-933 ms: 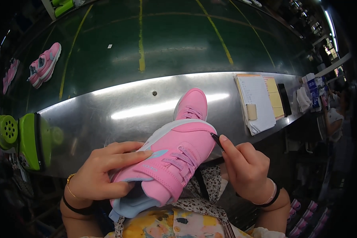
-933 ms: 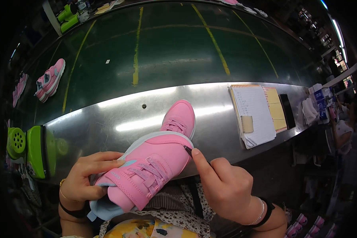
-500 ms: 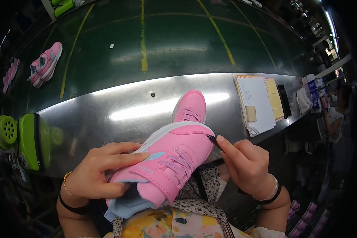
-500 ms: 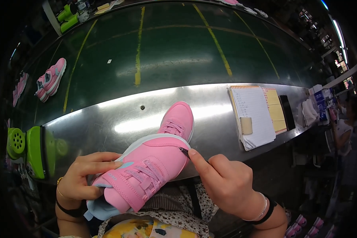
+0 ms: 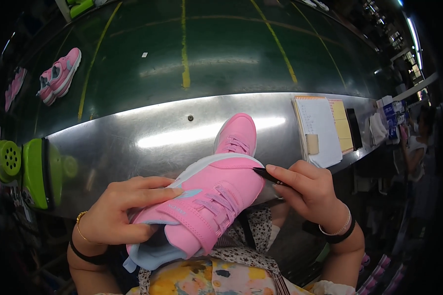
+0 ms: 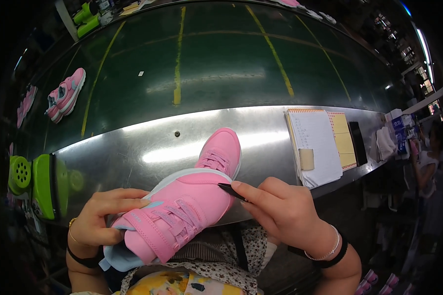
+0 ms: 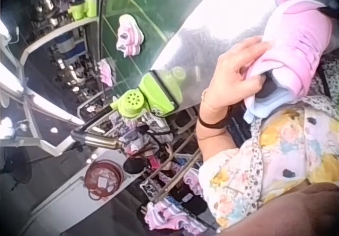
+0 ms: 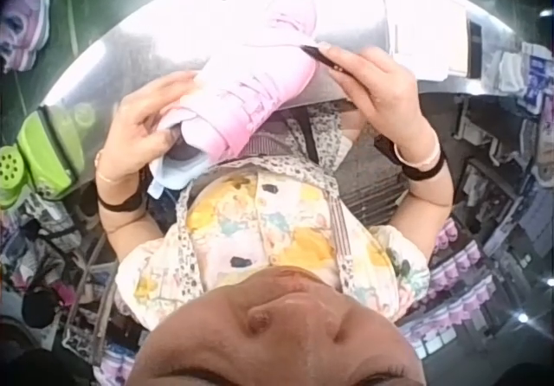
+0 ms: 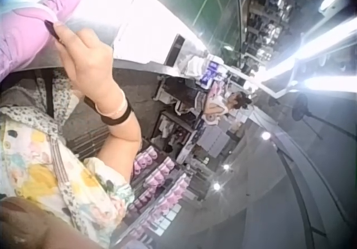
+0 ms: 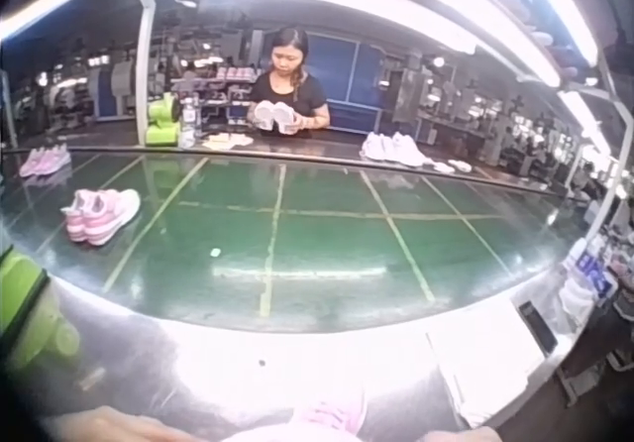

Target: Trimming loose threads and inspecting pink sneakers on a production conveyor belt.

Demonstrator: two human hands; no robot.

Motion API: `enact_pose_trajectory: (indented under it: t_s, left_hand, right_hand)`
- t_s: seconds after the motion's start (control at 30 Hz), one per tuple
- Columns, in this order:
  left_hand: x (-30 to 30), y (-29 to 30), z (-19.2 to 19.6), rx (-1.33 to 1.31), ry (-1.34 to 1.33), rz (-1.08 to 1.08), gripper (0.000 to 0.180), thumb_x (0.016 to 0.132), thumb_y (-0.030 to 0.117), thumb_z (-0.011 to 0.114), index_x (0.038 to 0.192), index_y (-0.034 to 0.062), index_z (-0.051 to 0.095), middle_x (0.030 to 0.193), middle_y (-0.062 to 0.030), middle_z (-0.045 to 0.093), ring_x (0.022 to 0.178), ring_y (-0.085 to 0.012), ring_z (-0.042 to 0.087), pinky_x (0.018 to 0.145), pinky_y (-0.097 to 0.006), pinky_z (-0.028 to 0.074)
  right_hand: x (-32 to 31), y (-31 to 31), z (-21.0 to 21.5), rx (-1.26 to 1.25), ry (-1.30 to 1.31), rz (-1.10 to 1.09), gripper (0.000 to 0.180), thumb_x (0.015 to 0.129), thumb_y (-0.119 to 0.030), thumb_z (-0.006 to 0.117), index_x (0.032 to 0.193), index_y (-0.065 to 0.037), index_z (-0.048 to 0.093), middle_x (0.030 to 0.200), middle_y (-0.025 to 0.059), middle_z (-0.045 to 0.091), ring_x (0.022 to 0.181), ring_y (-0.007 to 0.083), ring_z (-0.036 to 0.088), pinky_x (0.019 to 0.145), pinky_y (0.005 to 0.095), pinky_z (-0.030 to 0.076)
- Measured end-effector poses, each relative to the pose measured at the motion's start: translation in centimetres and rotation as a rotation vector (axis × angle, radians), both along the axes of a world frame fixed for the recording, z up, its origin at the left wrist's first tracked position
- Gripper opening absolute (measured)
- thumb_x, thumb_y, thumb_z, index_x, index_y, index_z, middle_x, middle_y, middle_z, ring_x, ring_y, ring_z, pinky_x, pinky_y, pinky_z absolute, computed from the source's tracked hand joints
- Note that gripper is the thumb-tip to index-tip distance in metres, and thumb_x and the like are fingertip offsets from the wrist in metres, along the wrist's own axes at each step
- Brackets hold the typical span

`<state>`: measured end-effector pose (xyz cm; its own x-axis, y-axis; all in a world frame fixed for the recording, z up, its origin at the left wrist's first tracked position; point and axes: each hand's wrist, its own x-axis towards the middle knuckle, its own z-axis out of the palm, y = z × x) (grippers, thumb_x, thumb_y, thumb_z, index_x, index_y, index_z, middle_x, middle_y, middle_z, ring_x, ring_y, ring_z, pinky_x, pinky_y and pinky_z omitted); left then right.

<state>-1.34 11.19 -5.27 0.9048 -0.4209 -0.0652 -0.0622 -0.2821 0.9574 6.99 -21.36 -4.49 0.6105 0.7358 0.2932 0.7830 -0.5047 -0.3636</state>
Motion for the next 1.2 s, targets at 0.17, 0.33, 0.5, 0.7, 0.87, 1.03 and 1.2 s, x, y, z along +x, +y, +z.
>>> enact_pose_trajectory:
  t_s: [0.17,0.33,0.5,0.7,0.87,1.03,1.2]
  left_hand:
    - [-0.5,0.0,-0.5,-0.005,0.033,0.057,0.056,0.059,0.01,0.063,0.115,0.0047,0.064,0.117,-0.023,0.059,0.103,-0.0323,0.06,0.09,-0.034,0.046]
    - [-0.6,-0.7,0.4,-0.035,0.109,0.144,0.059,0.052,0.01,0.056,0.109,-0.003,0.065,0.114,-0.0266,0.06,0.106,-0.0339,0.059,0.095,-0.035,0.042]
    - [-0.7,-0.4,0.2,-0.026,0.081,0.114,0.057,0.055,0.01,0.059,0.111,0.0003,0.064,0.115,-0.0246,0.06,0.104,-0.033,0.06,0.093,-0.035,0.044]
    - [-0.7,-0.2,0.0,-0.009,0.036,0.082,0.055,0.059,0.011,0.063,0.114,0.0049,0.064,0.117,-0.0221,0.06,0.101,-0.0319,0.061,0.09,-0.035,0.046]
    - [-0.9,0.0,0.1,0.005,0.005,0.077,0.055,0.059,0.011,0.064,0.114,0.006,0.065,0.116,-0.022,0.06,0.101,-0.0318,0.061,0.089,-0.035,0.046]
    - [-0.6,-0.2,0.5,0.0,0.074,0.111,0.06,0.052,0.014,0.059,0.109,-0.0017,0.065,0.113,-0.0263,0.06,0.105,-0.0338,0.06,0.093,-0.036,0.044]
    - [-0.7,0.4,0.1,0.014,0.024,0.051,0.056,0.058,0.011,0.065,0.114,0.0063,0.065,0.117,-0.022,0.06,0.101,-0.0316,0.061,0.09,-0.035,0.045]
  right_hand:
    - [0.1,-0.3,-1.2,0.271,0.416,-0.116,0.037,0.077,-0.005,0.068,0.114,-0.005,0.063,0.065,0.0054,0.048,0.054,0.0143,0.046,0.049,0.027,0.037]
    - [-1.5,-0.3,0.6,0.103,0.222,-0.116,0.04,0.075,-0.004,0.069,0.114,-0.006,0.063,0.067,0.005,0.05,0.051,0.0145,0.048,0.046,0.0272,0.039]
    - [-2.5,-0.5,1.1,-0.016,0.122,-0.1,0.043,0.072,-0.004,0.071,0.114,-0.008,0.064,0.068,0.0029,0.05,0.049,0.0145,0.05,0.044,0.0281,0.041]
    - [-2.7,0.1,1.3,-0.09,0.03,-0.098,0.042,0.071,-0.005,0.071,0.113,-0.008,0.065,0.067,0.0013,0.047,0.048,0.0137,0.049,0.043,0.0277,0.04]
    - [-3.0,0.8,1.7,-0.141,-0.054,-0.094,0.042,0.071,-0.005,0.07,0.112,-0.008,0.065,0.065,0.0007,0.044,0.046,0.0119,0.046,0.041,0.0271,0.038]
    - [-3.0,1.2,1.8,-0.179,-0.116,-0.09,0.043,0.068,-0.003,0.068,0.111,-0.007,0.065,0.064,0.0003,0.042,0.045,0.0116,0.045,0.039,0.0269,0.036]
    - [-2.4,0.9,1.9,-0.195,-0.111,-0.03,0.044,0.068,-0.002,0.066,0.111,-0.008,0.065,0.063,0.0003,0.041,0.045,0.0123,0.045,0.039,0.0264,0.036]
